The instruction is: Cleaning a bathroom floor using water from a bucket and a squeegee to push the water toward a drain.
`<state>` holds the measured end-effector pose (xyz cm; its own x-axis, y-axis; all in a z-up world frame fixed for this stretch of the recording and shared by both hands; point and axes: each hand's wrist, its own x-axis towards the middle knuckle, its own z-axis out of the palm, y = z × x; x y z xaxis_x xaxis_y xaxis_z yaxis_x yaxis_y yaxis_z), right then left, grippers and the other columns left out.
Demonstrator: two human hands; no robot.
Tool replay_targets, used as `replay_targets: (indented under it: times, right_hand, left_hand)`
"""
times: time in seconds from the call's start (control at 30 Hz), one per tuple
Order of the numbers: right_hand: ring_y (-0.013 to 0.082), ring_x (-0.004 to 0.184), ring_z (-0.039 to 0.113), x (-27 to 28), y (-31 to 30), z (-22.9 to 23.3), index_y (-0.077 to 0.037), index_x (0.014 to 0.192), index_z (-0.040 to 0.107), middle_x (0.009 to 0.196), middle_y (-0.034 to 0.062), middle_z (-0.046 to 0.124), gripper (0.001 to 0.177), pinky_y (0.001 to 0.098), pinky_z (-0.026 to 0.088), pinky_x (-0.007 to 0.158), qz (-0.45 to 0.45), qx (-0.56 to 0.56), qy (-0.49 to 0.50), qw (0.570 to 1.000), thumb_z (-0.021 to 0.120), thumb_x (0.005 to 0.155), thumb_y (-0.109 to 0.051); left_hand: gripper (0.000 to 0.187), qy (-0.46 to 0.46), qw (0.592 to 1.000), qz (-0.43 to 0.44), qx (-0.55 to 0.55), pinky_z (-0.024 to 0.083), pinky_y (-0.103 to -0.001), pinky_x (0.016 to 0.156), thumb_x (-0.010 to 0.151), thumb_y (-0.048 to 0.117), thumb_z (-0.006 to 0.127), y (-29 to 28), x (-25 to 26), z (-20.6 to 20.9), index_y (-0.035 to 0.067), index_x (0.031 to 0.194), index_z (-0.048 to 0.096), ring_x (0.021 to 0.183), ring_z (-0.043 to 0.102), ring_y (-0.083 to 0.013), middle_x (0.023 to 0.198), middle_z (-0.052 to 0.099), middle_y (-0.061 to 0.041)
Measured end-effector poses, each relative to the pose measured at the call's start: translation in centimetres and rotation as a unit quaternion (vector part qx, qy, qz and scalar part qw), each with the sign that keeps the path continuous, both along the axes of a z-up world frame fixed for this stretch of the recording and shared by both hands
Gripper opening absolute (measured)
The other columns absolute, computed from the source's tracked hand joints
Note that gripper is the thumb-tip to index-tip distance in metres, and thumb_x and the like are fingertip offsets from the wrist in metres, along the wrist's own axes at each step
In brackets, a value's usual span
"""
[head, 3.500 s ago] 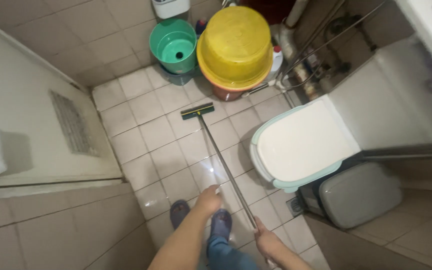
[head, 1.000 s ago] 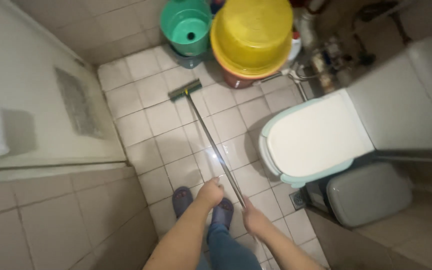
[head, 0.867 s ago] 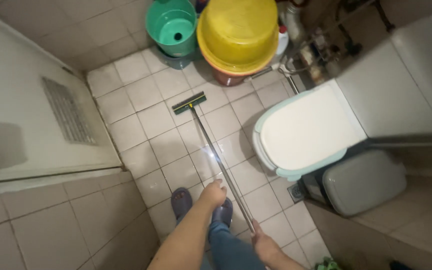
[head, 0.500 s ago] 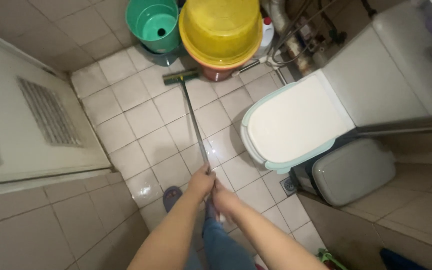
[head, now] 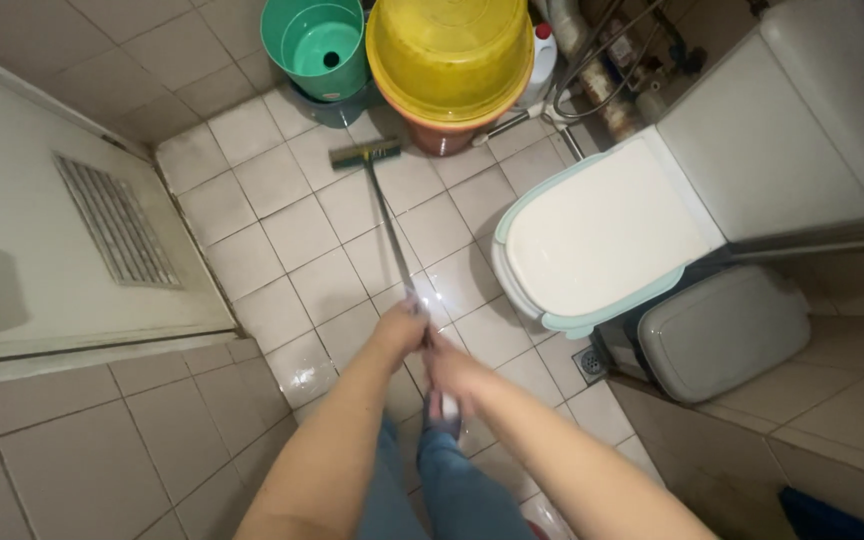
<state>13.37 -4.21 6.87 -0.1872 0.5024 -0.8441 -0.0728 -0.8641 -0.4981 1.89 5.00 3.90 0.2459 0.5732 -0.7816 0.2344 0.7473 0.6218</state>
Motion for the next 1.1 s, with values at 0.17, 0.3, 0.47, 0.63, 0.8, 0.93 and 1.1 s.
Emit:
replay_targets:
  times: [0.17,0.3,0.47,0.63,0.8,0.93,1.1]
  right_hand:
    - [0.0198,0.046,0.048,-2.2,-1.8,13.7,-0.042,0.152,0.036,0.073,0.0068,0.05,0.06,0.0405,0.05,0.042,-0.034,-0.08,0.053,0.995,0.038,0.1,-0.012]
    - [0.0176,0.045,0.046,-4.3,1.8,10.0,-0.035,0.147,0.042,0.071,0.006,0.049,0.04,0.0397,0.048,0.041,-0.068,-0.075,0.024,0.995,0.039,0.107,-0.027]
    - [0.0153,0.046,0.045,-5.1,1.5,9.9,-0.032,0.146,0.044,0.071,0.0033,0.049,0.039,0.0363,0.05,0.043,-0.156,-0.082,0.107,0.979,0.042,0.107,-0.026]
    - [0.0164,0.047,0.044,-4.2,-0.1,14.2,-0.049,0.148,0.036,0.073,0.0024,0.051,0.054,0.0371,0.045,0.043,-0.156,-0.133,0.09,0.975,0.043,0.102,-0.02]
    - [0.0091,0.051,0.048,-3.1,5.0,3.6,-0.03,0.141,0.052,0.073,-0.0016,0.054,0.033,0.0277,0.039,0.04,-0.199,-0.002,0.098,0.975,0.052,0.108,-0.03]
    - [0.0098,0.047,0.043,-2.3,7.6,4.7,-0.026,0.136,0.055,0.071,-0.0013,0.052,0.03,0.0274,0.037,0.039,-0.215,-0.016,0.125,0.969,0.048,0.107,-0.025]
    - [0.0109,0.044,0.039,-2.8,5.7,10.1,-0.03,0.132,0.055,0.068,0.0003,0.049,0.031,0.0292,0.039,0.039,-0.195,-0.09,0.102,0.971,0.045,0.104,-0.021]
  left_hand:
    - [0.072,0.179,0.962,-0.197,0.059,0.056,-0.041,0.092,0.089,0.014,0.055,-1.8,-0.6,-2.4,0.014,0.158,0.035,0.116,0.068,-0.0333,0.138,0.061,-0.024]
    - [0.072,0.228,0.958,-0.122,0.127,0.053,-0.047,0.096,0.09,0.017,0.048,1.3,-1.0,-5.1,0.01,0.159,0.025,0.116,0.063,-0.0445,0.136,0.058,-0.029]
    - [0.058,0.244,0.957,-0.122,0.094,0.056,-0.049,0.093,0.095,0.022,0.047,2.8,-1.7,-3.1,0.002,0.149,0.041,0.113,0.068,-0.0463,0.125,0.066,-0.032]
    - [0.047,0.252,0.924,-0.208,0.197,0.054,-0.05,0.085,0.094,0.025,0.057,-0.2,-1.7,-4.0,0.001,0.135,0.053,0.102,0.067,-0.0467,0.115,0.069,-0.031]
    - [0.051,-0.061,0.995,0.068,-0.04,0.051,-0.038,0.048,0.097,0.024,0.049,3.3,-1.1,-1.1,0.0,0.142,0.05,0.061,0.064,-0.0224,0.08,0.067,-0.01]
    - [0.06,-0.026,0.999,0.044,-0.001,0.038,-0.04,0.041,0.097,0.024,0.053,5.8,-1.0,2.0,0.007,0.153,0.039,0.049,0.049,-0.0256,0.072,0.059,-0.011]
    - [0.077,0.083,0.995,-0.061,0.013,0.051,-0.036,0.048,0.094,0.011,0.058,5.3,-1.5,4.2,0.011,0.163,0.024,0.057,0.062,-0.0192,0.078,0.067,-0.011]
